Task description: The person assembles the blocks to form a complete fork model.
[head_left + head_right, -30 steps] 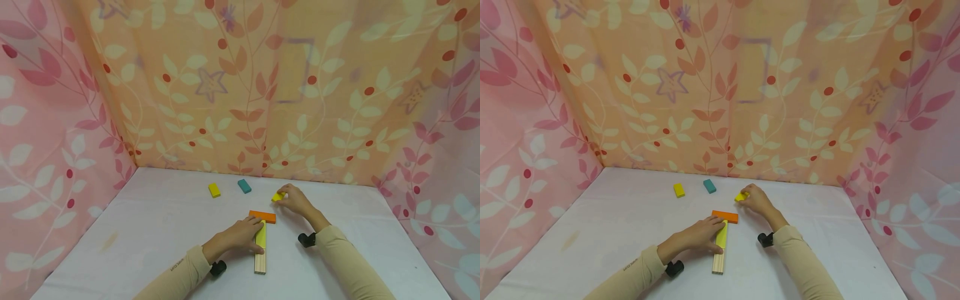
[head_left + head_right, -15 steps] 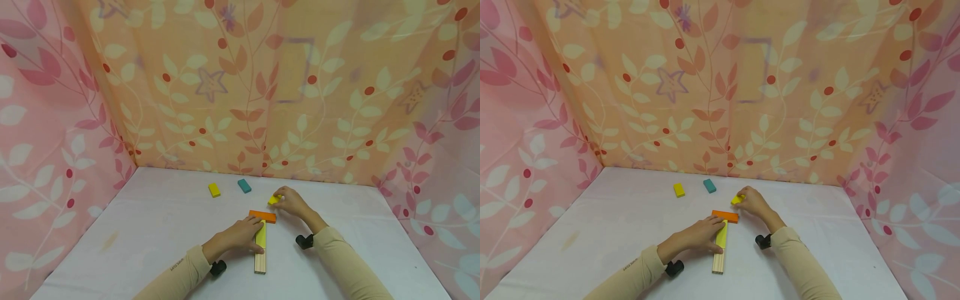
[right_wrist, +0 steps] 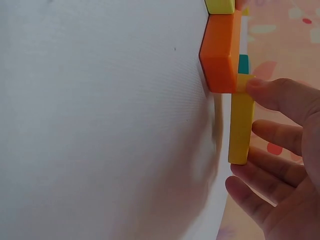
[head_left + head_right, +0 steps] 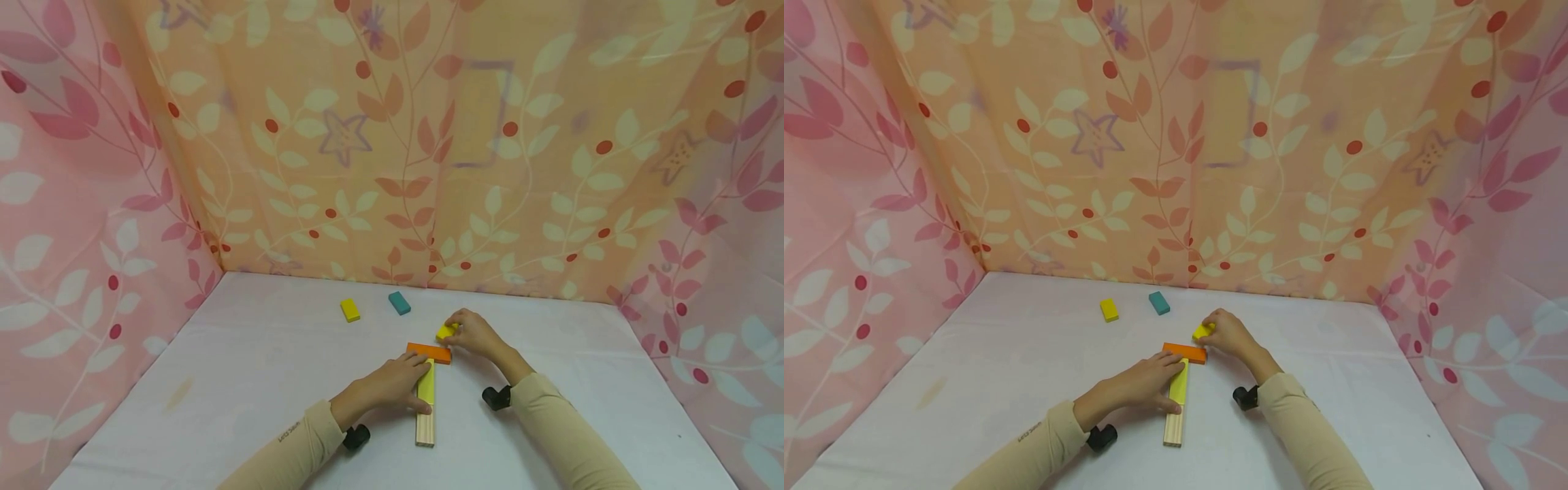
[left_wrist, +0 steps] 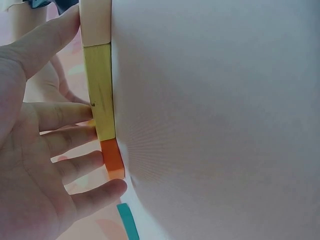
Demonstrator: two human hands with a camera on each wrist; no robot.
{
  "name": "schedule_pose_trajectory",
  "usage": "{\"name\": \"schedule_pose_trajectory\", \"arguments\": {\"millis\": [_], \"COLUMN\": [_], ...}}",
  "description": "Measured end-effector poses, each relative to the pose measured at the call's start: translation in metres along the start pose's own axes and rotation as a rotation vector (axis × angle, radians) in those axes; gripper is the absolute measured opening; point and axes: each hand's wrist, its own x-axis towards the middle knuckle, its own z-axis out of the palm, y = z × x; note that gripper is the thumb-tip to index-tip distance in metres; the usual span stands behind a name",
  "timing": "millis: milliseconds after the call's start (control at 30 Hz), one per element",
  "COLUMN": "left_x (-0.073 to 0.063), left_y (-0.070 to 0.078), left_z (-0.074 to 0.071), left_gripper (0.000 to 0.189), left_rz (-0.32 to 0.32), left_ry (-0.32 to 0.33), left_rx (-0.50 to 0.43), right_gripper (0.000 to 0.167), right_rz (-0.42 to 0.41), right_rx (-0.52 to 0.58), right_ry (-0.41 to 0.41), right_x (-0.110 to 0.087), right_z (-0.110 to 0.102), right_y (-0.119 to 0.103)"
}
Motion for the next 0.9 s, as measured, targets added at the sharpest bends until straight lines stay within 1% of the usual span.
{"name": "schedule_pose_trajectory", "arguments": {"millis": [167, 433, 767, 900], "left_x": [0.002, 0.003, 0.003, 0.0028], "left_y": [-0.0014, -0.0005, -0.0004, -0.0009], "left_z": [0.0012, 0.0024, 0.0021, 0.0022], "left_gripper": [0.086, 0.086, 0.086, 0.086], "left_rz": [0.007, -0.015, -0.019, -0.013], "left_ry": [-0.001, -0.008, -0.01, -0.011], "left_rx": [-0.002, 0.012, 0.015, 0.013], "right_gripper": [0.038, 0.036, 0.036, 0.034], "right_rz": [-0.001, -0.008, -0.014, -0.035], "right_rx": [-0.022, -0.027, -0.023, -0.025], "right_ry": [-0.015, -0.037, -0.032, -0.029], "right_x": [-0.0003, -0.0013, -0.0019, -0.0028], "right_z": [0.0013, 0.0043, 0.0053, 0.0056], "right_y": [0.0015, 0.0049, 0.0062, 0.0073]}}
